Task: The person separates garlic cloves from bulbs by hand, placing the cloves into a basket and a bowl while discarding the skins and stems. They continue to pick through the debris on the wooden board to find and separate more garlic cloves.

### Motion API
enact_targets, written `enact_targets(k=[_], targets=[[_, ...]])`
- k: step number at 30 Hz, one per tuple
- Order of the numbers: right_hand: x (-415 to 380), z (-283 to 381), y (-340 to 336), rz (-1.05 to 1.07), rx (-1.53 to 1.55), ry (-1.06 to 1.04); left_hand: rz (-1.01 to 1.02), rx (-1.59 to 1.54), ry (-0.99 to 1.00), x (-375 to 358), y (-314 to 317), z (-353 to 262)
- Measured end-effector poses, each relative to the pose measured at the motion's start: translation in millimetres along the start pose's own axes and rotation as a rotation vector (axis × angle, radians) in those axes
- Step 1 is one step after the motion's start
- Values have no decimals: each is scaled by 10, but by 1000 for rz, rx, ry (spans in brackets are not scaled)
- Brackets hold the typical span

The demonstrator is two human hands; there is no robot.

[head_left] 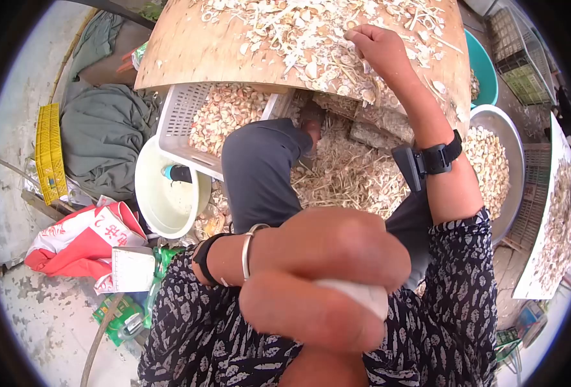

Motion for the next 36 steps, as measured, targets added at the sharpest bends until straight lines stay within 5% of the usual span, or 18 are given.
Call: enact_targets(k=[2,4,5,11,13,15,17,20,23,26,28,30,32,33,35,36], targets=[[-97,257,345,-7,-357,-218,-4,-1,38,54,40,-276],[-185,338,629,64,-469,-206,-371,403,224,37,-172,-613],[-231,341,773,121,-577,-187,-376,402,230,56,-199,-677],[-287,388,960,30,-842,-318,-445,520,-159,-12,-573,-592],[-279,359,886,23,-826,-283,-317,537,304,-17,-497,-897],[-211,244,712,35,-672,-80,-324,485,496,-4,-570,-993],[-197,258,530,-44,-582,-95,-318,429,683,-63,-573,-1197],[-277,7,206,-75,390,274,-374,318,702,-140,-652,-1391],[-416,-79,53,105,1229,293,-257,201,672,-146,-615,-1479],[-734,30,-365,211,1501,242,-549,267,743,-333,-743,-1601],[-991,-124,-1023,15,1190,227,-249,180,685,-298,-691,-1620],[-1521,81,-1950,-581,705,43,-306,177,496,-255,-731,-1666],[-1951,-66,-2852,-918,206,-90,-358,175,298,-244,-803,-1516],[-2001,-322,-3180,-907,-380,70,-345,134,466,-281,-808,-1562],[-2023,-898,-3253,-476,-1375,579,-336,96,644,-343,-776,-1680],[-1923,-782,-3175,-476,-1378,567,-387,130,530,-301,-793,-1632]])
Point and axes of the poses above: each hand's wrist, its own x-axis towards the middle knuckle, its own y-axis out of the palm, z = x × y, the point moved 10 cm from there along x, towards the middle knuckle, and after that the axes turned 7 degrees about y, right-handed, at the moved point
